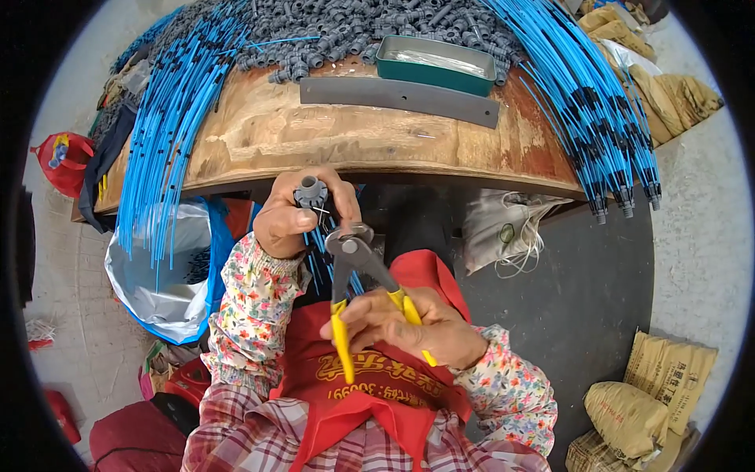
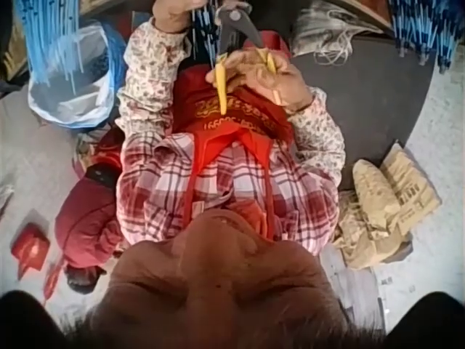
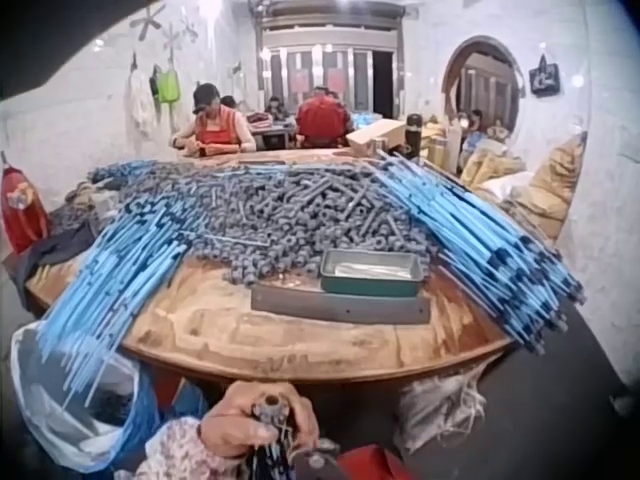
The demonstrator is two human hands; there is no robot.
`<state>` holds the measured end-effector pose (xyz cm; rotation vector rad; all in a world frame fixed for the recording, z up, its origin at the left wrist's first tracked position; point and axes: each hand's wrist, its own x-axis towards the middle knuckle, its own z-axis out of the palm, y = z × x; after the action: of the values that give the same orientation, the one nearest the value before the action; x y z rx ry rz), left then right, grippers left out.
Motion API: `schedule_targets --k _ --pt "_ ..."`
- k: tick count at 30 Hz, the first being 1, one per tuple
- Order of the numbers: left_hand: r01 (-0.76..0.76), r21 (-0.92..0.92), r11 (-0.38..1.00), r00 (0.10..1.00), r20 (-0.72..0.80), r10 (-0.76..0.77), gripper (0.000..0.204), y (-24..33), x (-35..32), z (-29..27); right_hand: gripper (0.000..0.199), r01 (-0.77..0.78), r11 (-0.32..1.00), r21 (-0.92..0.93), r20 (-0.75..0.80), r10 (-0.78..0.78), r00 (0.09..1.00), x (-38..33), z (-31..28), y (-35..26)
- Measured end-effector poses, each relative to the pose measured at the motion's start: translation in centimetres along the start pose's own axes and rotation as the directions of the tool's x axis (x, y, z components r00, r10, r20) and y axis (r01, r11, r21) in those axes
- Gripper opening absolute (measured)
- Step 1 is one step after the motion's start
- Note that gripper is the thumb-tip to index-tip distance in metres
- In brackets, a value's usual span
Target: Processing, trimming, and bundling blue electrical cables at a factory workbench.
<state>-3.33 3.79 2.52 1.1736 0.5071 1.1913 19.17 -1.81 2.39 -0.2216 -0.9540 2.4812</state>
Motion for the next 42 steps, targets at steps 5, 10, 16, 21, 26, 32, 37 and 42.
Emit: schedule_targets --k 5,10,16,21,26,32,37,42 --pt "0.042 0.038 0.998 0.999 0.025 -0.043 0.042 -0.2 0.2 0.4 0.053 -0.088 0.968 0.237 0.118 0.061 0.991 0.0 0.1 0.4" --pt "0.033 0.030 0.999 0.999 0.041 -0.034 0.042 0.0 0.2 0.6 0.050 -0.119 0.949 0.291 0.113 0.089 0.990 0.0 0.3 0.7" --pt "0.013 0.007 1.000 1.000 0.027 -0.013 0.041 -0.1 -0.1 0.4 0.041 -0.143 0.929 0.342 0.051 0.133 0.990 -0.3 0.6 1.2" --pt "0.011 0.022 1.000 1.000 0.016 -0.012 0.041 0.1 -0.1 0.0 0.038 -0.182 0.908 0.377 0.056 0.174 0.983 0.0 0.7 1.0" --pt "0.008 -0.008 1.000 0.999 0.034 -0.008 0.042 0.3 0.1 0.1 0.035 -0.182 0.897 0.402 0.085 0.161 0.983 0.0 0.6 0.8" --pt "0.005 -0.019 1.000 0.998 0.061 -0.004 0.042 0.4 -0.9 -0.2 0.032 -0.192 0.914 0.358 0.073 0.177 0.981 0.2 0.9 1.3" --pt "0.015 -0.054 0.998 0.996 0.087 -0.011 0.041 0.3 -1.2 -0.3 0.030 -0.177 0.901 0.396 0.097 0.151 0.984 0.1 0.9 1.5" --pt "-0.046 -0.013 0.999 0.998 0.038 0.047 0.038 -0.3 -0.9 0.1 0.030 -0.193 0.952 0.237 0.036 0.190 0.981 -0.6 0.7 -0.2"
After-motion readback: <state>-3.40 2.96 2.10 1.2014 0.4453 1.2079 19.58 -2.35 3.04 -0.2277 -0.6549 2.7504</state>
